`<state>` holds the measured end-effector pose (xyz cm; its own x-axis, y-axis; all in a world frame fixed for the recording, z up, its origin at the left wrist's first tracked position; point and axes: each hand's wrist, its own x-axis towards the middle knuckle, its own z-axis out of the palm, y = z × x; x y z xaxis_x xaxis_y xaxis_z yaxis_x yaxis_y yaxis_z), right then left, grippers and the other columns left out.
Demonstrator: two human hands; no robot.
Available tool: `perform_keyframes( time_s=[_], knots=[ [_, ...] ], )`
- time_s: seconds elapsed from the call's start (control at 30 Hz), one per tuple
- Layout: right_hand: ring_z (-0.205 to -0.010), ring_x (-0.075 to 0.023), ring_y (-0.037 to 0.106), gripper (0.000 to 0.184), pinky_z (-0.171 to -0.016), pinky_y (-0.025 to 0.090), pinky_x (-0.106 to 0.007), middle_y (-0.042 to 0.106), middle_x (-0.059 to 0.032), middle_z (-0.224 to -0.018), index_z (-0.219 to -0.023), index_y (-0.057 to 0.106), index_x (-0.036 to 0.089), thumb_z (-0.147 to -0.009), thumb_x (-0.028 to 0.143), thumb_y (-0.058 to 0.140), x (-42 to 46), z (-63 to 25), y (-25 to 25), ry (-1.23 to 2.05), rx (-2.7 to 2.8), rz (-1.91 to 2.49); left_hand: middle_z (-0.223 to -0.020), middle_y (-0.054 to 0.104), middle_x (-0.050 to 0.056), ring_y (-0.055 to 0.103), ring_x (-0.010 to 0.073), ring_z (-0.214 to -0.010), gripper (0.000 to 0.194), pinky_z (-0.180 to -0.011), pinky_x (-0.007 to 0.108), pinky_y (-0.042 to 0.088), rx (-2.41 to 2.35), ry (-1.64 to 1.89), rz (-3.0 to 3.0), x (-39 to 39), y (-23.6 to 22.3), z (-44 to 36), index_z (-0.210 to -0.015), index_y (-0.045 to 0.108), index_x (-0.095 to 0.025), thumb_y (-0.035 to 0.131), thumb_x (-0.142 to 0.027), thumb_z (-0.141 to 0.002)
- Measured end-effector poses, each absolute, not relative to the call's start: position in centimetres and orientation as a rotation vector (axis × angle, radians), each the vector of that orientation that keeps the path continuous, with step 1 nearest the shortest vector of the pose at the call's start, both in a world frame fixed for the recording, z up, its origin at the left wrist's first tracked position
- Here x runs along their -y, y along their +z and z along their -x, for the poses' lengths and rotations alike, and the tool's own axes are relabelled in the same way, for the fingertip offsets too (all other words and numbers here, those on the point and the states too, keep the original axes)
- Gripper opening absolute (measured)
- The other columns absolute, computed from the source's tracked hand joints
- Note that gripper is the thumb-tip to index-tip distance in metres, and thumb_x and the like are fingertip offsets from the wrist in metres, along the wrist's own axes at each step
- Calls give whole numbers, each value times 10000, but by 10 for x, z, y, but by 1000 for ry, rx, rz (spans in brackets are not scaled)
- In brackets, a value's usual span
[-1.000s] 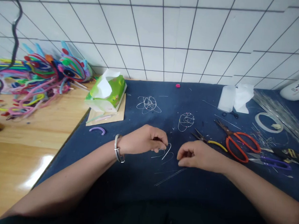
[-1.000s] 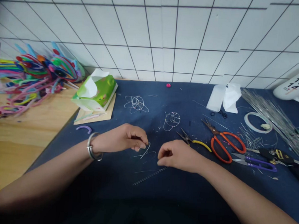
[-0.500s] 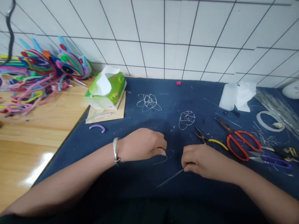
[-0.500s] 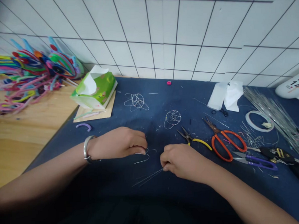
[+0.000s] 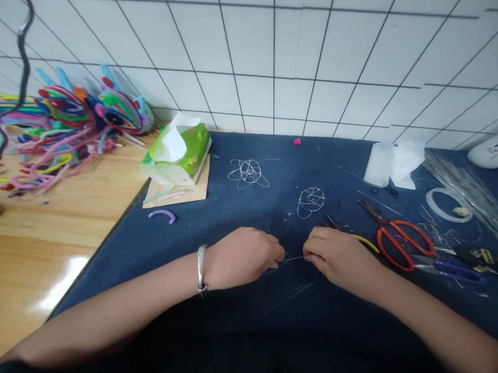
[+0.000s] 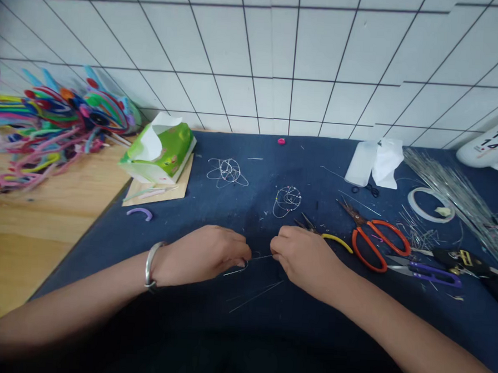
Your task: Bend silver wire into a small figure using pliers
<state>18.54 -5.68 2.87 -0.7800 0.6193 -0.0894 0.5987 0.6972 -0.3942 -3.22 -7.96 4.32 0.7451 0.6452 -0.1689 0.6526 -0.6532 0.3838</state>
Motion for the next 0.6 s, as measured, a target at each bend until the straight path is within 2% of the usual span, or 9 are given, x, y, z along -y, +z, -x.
perform_keyframes(
  time_s=[0.1,0.2,0.4,0.6],
  knots=[
    [-758,-141,451,167,-659,361,-276,497,-36,-791,-761,537,168,-798,77,402,64,-180,27,396,2890,1048,-671,567,8,525,157,-661,159,-618,278,397,-1072,-26,-2664,82,43,27,-701,556,-163,454,-104,-809],
    [-748,-154,439,187,-638,353,-281,495,-44,-782,-746,529,164,-762,28,402,71,-175,27,241,2953,1071,-671,551,14,499,166,-652,147,-609,294,391,-1107,-32,-2741,85,42,21,-683,533,-164,469,-99,-796],
    [-719,-158,439,177,-591,334,-275,504,-38,-761,-759,529,170,-750,28,425,76,-171,28,226,3004,1142,-684,539,24,474,178,-659,151,-582,308,372,-1186,34,-2843,90,35,15,-704,523,-162,439,-115,-821],
    [-717,-163,433,170,-605,329,-282,501,-29,-742,-722,516,180,-760,40,428,72,-172,27,153,2938,1196,-705,536,27,467,180,-653,144,-568,307,377,-1259,51,-2862,89,30,13,-738,519,-164,418,-102,-819]
  ],
)
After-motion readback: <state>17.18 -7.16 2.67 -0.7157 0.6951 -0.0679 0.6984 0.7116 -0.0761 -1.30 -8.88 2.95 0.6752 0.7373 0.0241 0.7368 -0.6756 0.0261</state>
